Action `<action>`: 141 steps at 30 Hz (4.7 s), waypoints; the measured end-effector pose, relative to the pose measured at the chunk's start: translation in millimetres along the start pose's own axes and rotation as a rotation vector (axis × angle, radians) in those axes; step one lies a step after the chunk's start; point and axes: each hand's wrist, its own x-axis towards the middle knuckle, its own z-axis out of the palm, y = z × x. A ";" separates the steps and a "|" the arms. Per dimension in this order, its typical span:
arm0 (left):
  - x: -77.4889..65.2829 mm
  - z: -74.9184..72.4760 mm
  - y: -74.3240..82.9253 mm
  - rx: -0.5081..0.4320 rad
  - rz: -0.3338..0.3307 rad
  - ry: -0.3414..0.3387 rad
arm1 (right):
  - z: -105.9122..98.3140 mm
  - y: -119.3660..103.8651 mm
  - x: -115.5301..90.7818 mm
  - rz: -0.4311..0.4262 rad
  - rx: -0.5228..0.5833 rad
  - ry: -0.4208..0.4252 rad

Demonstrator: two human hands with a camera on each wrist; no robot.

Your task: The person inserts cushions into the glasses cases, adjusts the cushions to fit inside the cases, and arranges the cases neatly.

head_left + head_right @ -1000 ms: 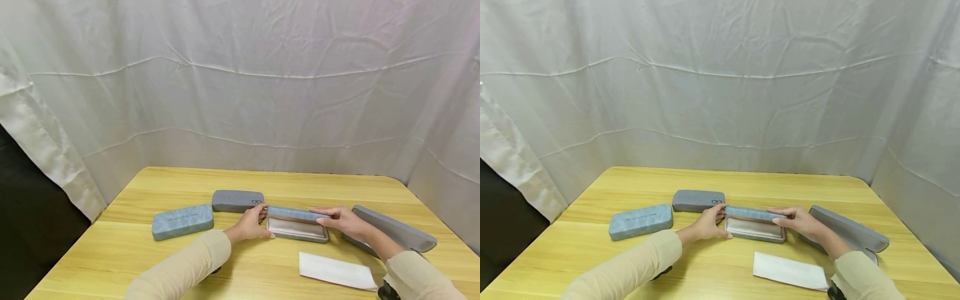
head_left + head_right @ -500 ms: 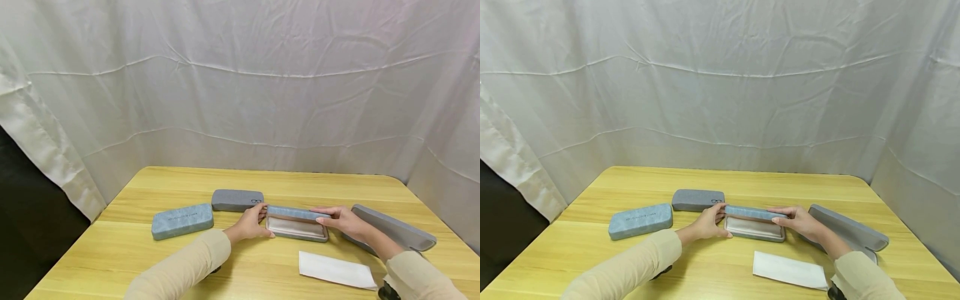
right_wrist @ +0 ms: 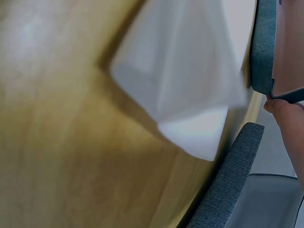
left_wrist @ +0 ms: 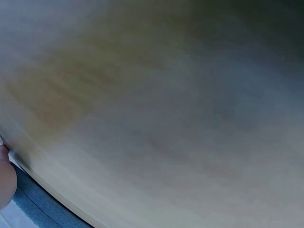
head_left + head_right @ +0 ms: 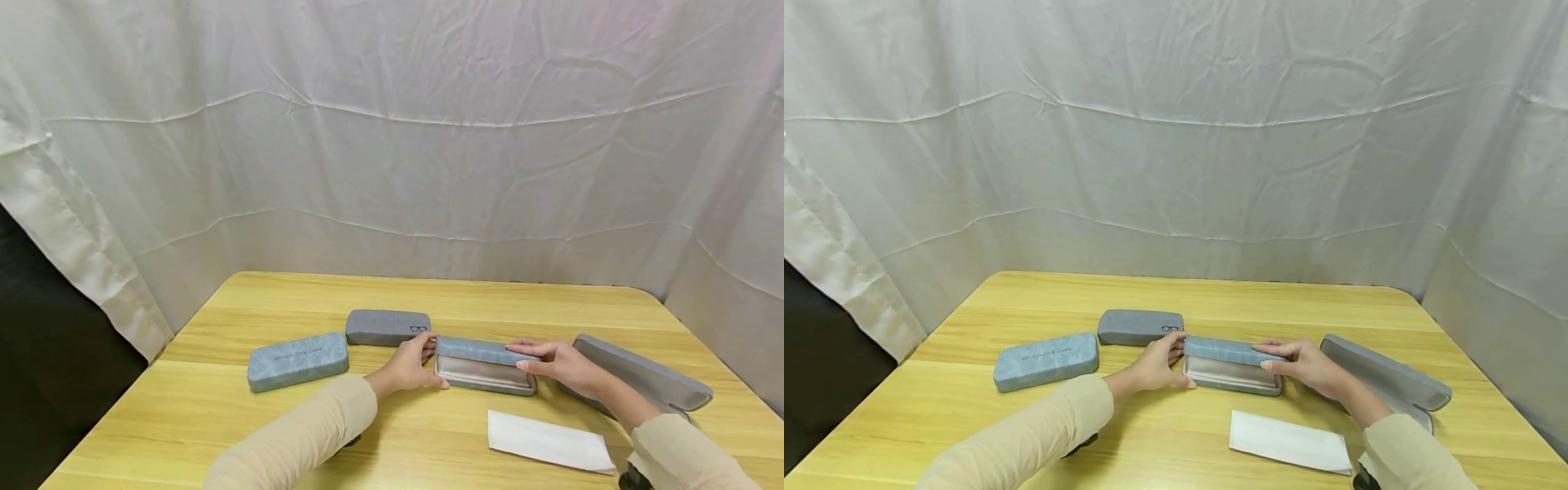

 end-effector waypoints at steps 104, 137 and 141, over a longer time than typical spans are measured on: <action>9.0 12.3 20.8 0.278 -0.010 0.093 | 15.8 -2.8 -0.6 -0.133 -0.487 0.164; -38.4 24.4 35.7 0.134 0.065 0.321 | 44.5 -18.5 -69.9 -0.064 -0.481 0.433; -44.8 30.5 36.0 0.122 0.075 0.304 | 45.6 -12.4 -76.9 -0.042 -0.487 0.413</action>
